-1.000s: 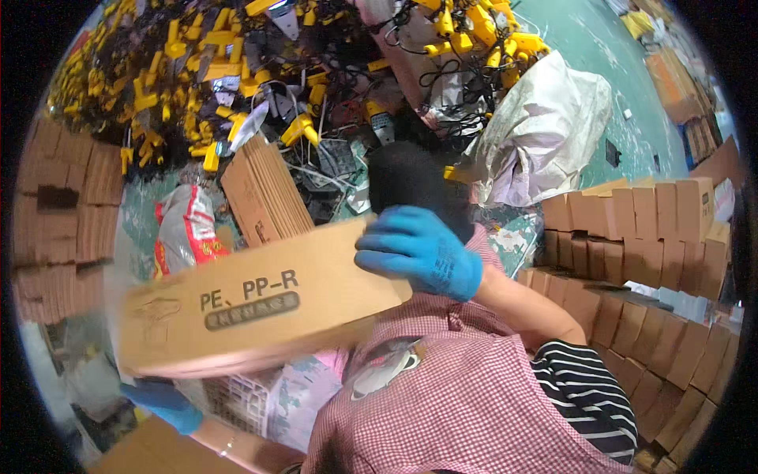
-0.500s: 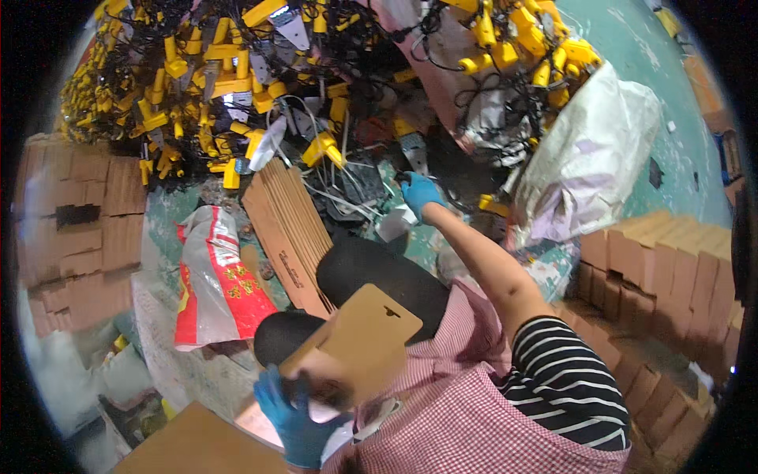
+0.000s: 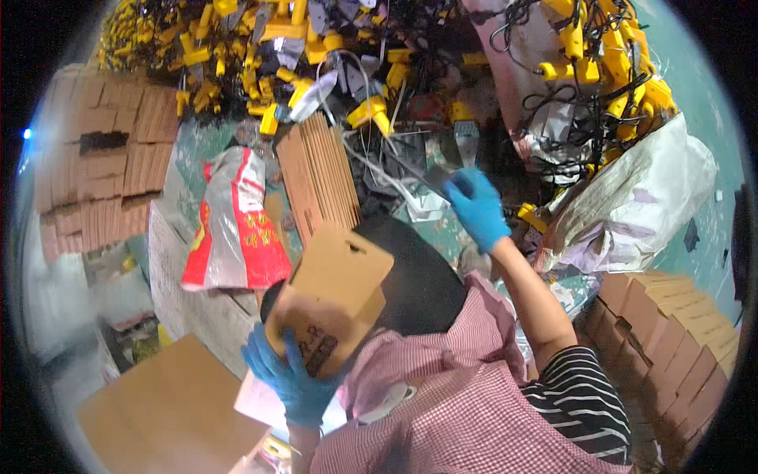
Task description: The person folds flat cardboard into boxes, packs electric tools and small packaged accessories into them, closes the boxes, and stacks the packed boxes onto a pile.
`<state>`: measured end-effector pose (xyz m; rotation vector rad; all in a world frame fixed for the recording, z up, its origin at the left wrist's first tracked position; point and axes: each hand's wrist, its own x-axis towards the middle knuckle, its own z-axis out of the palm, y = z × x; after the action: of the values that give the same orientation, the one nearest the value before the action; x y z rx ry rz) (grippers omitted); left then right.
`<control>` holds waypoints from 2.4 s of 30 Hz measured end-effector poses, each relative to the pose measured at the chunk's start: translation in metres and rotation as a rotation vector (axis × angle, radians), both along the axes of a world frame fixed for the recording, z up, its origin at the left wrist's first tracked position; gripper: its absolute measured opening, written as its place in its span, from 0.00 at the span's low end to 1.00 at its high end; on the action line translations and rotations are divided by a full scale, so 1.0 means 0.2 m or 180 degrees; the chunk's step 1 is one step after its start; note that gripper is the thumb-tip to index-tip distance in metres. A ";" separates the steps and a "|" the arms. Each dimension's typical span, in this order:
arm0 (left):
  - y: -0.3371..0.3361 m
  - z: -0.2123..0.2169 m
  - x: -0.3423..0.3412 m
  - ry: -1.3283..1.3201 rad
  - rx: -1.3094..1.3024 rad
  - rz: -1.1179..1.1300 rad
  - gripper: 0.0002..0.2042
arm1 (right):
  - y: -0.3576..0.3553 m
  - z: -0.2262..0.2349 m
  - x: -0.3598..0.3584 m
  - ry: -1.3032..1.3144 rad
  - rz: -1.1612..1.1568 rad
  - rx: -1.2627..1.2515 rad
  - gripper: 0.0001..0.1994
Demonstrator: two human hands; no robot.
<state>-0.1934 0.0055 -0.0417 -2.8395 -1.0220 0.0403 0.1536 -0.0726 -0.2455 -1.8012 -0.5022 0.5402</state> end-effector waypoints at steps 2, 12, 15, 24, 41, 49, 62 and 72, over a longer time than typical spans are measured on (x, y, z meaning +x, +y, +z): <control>0.01 0.02 0.05 -0.0055 -0.0098 -0.0055 0.54 | -0.15 0.29 -0.02 -0.0963 0.0086 0.0207 0.09; -0.02 0.01 0.32 -0.0410 -0.0495 -0.0925 0.50 | -0.48 0.74 -0.11 -0.3020 0.1621 -0.0216 0.10; -0.04 0.02 0.40 -0.0596 -0.0634 -0.1136 0.46 | -0.49 0.71 -0.20 -0.2342 0.2236 0.0172 0.10; -0.04 0.00 0.38 -0.0572 -0.0546 -0.1373 0.51 | -0.32 0.38 0.57 -0.0743 -0.0630 0.0561 0.23; 0.04 -0.04 0.57 -0.1052 -0.0818 -0.1793 0.46 | -1.13 0.86 0.33 -0.0529 -0.0755 0.0488 0.25; 0.05 0.08 0.55 -0.0915 -0.0752 -0.2323 0.46 | -1.61 1.26 0.00 -0.0005 -0.0040 -0.0332 0.25; -0.13 -0.07 0.60 -0.1416 -0.1479 -0.2570 0.48 | -0.76 0.71 -0.19 -0.3071 0.0511 -0.0940 0.17; 0.29 -0.15 0.82 0.0843 -0.2959 -0.1845 0.28 | -1.24 0.22 -0.15 0.0509 -0.1381 -0.1557 0.28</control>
<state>-0.0292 0.0638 -0.0719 -3.6371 -0.0561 1.0410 0.1233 -0.3214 -0.2024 -2.2241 0.1526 0.5229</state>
